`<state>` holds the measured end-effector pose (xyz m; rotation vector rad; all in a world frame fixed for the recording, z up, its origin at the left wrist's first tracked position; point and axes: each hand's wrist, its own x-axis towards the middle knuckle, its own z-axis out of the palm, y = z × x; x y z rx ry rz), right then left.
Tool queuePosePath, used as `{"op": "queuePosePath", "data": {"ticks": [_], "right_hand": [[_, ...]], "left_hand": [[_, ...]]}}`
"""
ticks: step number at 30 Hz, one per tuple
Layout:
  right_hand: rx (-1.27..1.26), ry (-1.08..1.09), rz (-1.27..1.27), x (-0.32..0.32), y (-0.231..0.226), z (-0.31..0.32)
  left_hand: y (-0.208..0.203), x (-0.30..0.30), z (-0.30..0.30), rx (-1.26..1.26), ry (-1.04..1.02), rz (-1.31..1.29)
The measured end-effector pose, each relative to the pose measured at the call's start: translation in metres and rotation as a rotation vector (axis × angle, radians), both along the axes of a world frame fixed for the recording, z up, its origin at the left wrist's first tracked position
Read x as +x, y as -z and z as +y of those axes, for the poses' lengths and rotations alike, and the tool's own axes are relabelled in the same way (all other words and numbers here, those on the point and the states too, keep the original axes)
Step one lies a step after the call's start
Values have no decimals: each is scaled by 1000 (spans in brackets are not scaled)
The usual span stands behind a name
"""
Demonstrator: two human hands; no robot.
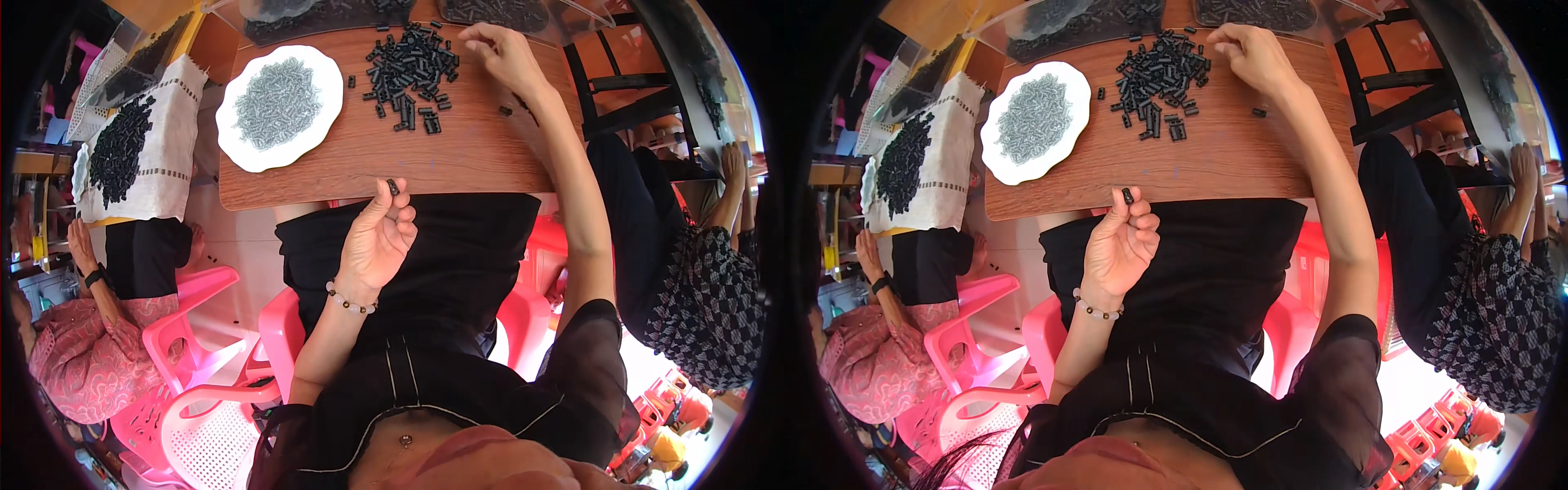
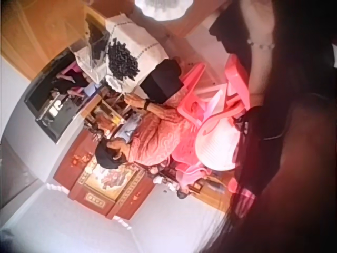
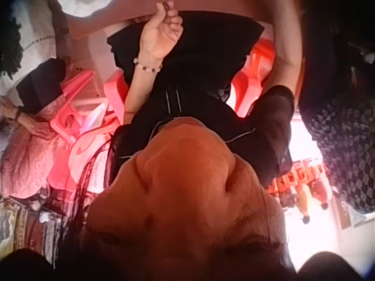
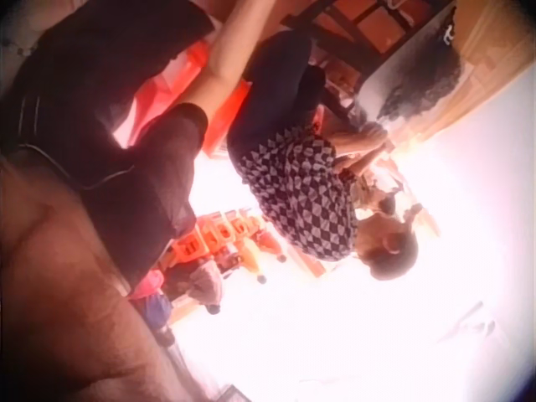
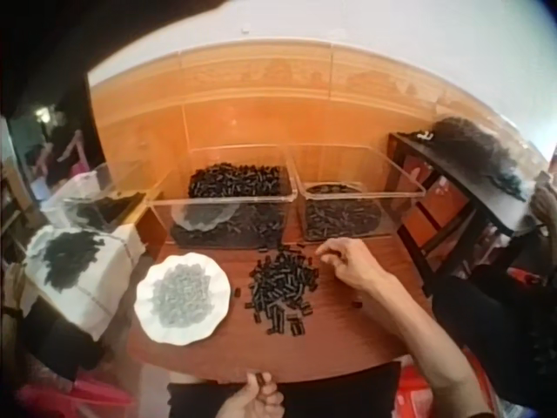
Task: The person assembles small parts by picking up plastic pieces and metal pins from the table and inserting the pins into the plastic pieces by hand.
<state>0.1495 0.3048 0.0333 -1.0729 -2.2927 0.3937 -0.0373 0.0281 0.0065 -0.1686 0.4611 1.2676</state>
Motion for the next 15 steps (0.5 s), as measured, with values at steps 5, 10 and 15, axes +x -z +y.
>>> {"op": "queuePosePath", "data": {"ticks": [5,10,15], "right_hand": [[-56,-103,-53,-16,13,26],[-75,-163,27,-16,25,33],[-85,-98,-67,-16,10,19]], "left_hand": [[3,-2,0,-14,-1,-39],[3,-3,0,-2,10,-42],[2,-3,-1,-9,5,-25]]}}
